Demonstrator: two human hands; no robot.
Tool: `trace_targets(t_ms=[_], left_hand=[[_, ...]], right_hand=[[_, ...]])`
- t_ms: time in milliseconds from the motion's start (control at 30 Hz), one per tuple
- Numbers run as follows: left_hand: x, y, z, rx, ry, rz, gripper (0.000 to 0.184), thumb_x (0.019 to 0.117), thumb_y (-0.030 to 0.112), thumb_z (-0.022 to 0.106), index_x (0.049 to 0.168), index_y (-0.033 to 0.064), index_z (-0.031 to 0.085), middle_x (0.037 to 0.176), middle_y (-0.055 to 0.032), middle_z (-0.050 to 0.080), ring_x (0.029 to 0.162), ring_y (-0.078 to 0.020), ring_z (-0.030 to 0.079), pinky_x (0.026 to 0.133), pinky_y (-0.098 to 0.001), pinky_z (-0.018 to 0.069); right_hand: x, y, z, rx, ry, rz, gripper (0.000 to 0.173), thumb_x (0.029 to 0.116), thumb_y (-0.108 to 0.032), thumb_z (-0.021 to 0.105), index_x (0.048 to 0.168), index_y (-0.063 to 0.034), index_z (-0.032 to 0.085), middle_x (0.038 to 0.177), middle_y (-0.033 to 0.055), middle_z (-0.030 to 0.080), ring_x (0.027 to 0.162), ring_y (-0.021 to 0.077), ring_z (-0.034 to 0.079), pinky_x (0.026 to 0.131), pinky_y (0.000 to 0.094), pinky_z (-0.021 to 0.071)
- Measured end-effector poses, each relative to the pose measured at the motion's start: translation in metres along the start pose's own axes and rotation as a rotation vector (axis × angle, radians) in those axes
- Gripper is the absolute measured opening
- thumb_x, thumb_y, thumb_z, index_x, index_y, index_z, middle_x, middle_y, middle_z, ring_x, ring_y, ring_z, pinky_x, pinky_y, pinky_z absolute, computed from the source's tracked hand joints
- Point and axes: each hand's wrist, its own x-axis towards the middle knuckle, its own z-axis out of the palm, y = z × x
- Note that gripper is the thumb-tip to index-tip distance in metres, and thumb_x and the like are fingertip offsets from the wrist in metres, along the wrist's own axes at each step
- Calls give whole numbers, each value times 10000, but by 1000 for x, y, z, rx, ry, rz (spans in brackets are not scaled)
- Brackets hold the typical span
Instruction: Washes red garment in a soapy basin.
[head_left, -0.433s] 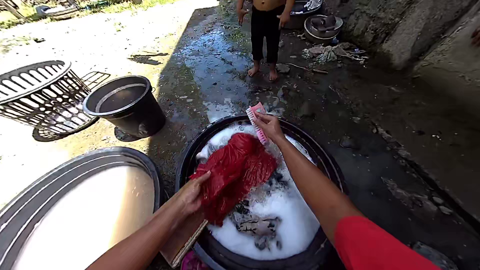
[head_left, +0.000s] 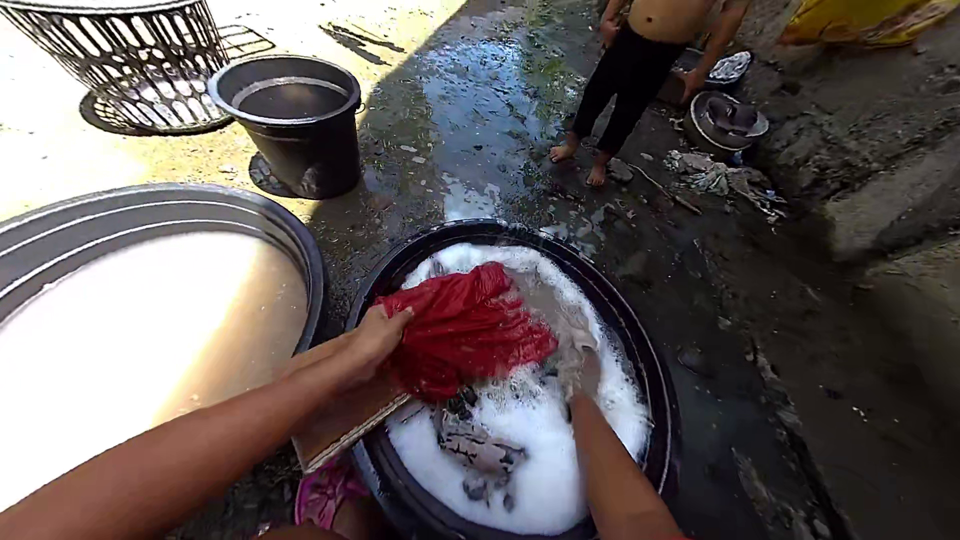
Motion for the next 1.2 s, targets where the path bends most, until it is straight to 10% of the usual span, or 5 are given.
trace_targets(t_ms=[267,467,667,867,1200], left_hand=[[-22,-18,-17,1145,-254,169,547,1126,361,343,1115,-115,612,1139,-339,650,1140,-512,634,921,-648,488],[-8,-52,-15,1188,-213,287,463,1092,333,409,1044,-59,651,1094,-294,678,1061,-491,669,828,-646,524],[-19,-27,-13,1211,-290,162,481,1119,299,364,1058,-105,619,1096,-323,661,1098,-503,651,862,-637,504],[-3,-68,-8,1213,-120,350,425,1073,284,406,963,-40,657,999,-275,698,968,-481,700,727,-630,539],[-3,-59,-9,1209,-176,291,427,1081,291,410,979,-46,652,1026,-265,693,1014,-461,691,779,-611,542]], right_hand=[[-63,-123,18,561,-376,-722,272,850,-223,774,1072,-71,817,1254,298,676,1074,478,687,861,594,567],[31,-83,62,31,-637,-203,416,1017,-374,609,1354,-142,684,1367,237,620,1214,406,625,1014,570,484],[-66,-139,18,552,-592,-651,317,854,-220,782,1124,-55,798,1262,288,675,1106,443,684,912,587,549],[34,-102,71,52,-633,-271,407,1004,-367,639,1339,-143,695,1379,241,612,1213,412,624,1010,576,482],[21,-114,65,127,-671,-311,380,986,-338,669,1301,-131,720,1347,224,638,1203,394,631,1009,564,486]])
